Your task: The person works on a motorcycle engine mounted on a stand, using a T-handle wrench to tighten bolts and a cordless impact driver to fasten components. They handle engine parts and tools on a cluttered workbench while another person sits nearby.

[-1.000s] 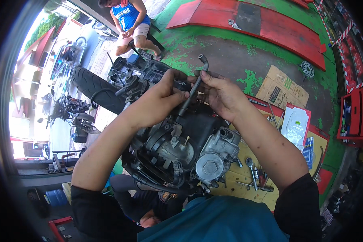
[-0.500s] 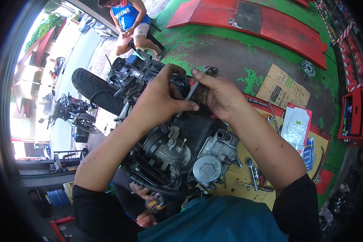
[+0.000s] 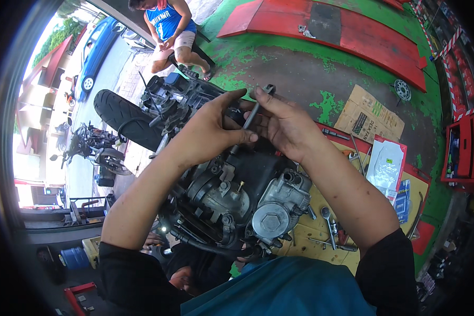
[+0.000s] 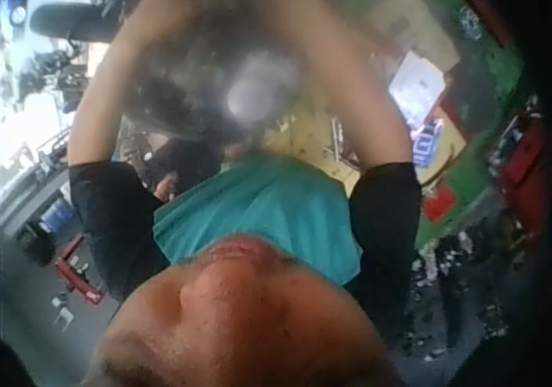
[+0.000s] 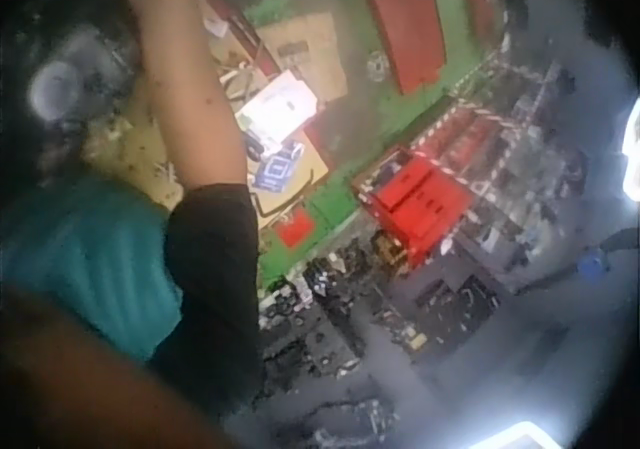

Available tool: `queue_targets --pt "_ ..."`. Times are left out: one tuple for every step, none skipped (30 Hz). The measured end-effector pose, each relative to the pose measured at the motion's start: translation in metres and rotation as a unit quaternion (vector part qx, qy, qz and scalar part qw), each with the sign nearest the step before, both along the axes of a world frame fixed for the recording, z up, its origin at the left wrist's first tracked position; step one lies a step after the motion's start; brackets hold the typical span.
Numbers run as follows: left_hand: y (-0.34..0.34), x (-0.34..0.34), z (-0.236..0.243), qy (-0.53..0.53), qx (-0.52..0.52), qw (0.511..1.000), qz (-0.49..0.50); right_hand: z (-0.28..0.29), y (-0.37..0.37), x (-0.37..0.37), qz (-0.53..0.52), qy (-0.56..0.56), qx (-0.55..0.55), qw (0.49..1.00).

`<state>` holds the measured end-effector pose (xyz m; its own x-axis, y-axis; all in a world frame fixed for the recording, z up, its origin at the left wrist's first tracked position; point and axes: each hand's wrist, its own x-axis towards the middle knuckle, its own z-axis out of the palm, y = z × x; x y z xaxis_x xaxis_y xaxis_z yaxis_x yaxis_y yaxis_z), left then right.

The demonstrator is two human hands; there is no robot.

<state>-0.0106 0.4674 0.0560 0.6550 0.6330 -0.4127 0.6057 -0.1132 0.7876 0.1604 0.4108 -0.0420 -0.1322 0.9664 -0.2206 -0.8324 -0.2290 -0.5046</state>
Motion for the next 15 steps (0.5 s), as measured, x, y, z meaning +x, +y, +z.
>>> queue_targets --pt "-0.002 0.006 0.009 0.057 0.022 0.998 -0.009 -0.001 0.001 -0.001 -0.003 -0.004 -0.016 1.0" --pt "-0.003 0.014 0.017 0.115 0.043 0.992 -0.018 -0.005 0.003 -0.002 -0.006 -0.008 -0.032 0.999" --pt "-0.004 0.018 0.022 0.171 0.067 0.983 -0.027 -0.005 0.005 -0.002 -0.009 -0.012 -0.047 0.999" --pt "-0.002 0.011 0.014 0.102 0.047 0.994 -0.011 -0.004 0.004 -0.004 -0.012 -0.007 -0.037 0.999" --pt "0.002 -0.002 -0.002 0.032 0.029 0.999 0.004 -0.003 0.002 -0.004 -0.015 -0.002 -0.028 1.0" --pt "0.003 -0.005 -0.008 -0.039 0.008 0.999 0.016 -0.003 0.001 -0.003 -0.021 0.002 -0.02 1.0" --pt "0.004 -0.007 -0.011 -0.067 -0.035 0.997 0.034 -0.003 0.001 -0.002 -0.017 0.005 -0.011 1.0" --pt "0.004 -0.007 -0.012 -0.095 -0.077 0.991 0.052 -0.002 0.002 -0.001 -0.012 0.009 -0.003 1.0" --pt "0.004 -0.006 -0.012 -0.123 -0.12 0.983 0.069 -0.002 0.002 0.0 -0.008 0.012 0.006 1.0" --pt "0.005 -0.007 -0.011 -0.095 -0.084 0.991 0.049 0.0 0.002 0.0 -0.006 0.017 -0.002 1.0" --pt "0.006 -0.008 -0.008 -0.066 -0.048 0.996 0.029 0.002 0.001 -0.001 -0.005 0.022 -0.009 1.0" --pt "0.006 -0.007 -0.005 -0.036 -0.013 0.999 0.008 0.002 0.0 -0.002 -0.004 0.028 -0.018 0.999" --pt "0.005 -0.003 0.0 0.007 0.014 1.0 0.008 0.001 0.0 -0.002 -0.001 0.007 -0.024 1.0" --pt "0.002 0.003 0.007 0.051 0.04 0.998 0.008 -0.001 0.0 -0.002 0.002 -0.014 -0.03 0.999" --pt "0.0 0.006 0.012 0.092 0.07 0.993 0.007 -0.001 0.0 -0.002 0.005 -0.036 -0.032 0.999"
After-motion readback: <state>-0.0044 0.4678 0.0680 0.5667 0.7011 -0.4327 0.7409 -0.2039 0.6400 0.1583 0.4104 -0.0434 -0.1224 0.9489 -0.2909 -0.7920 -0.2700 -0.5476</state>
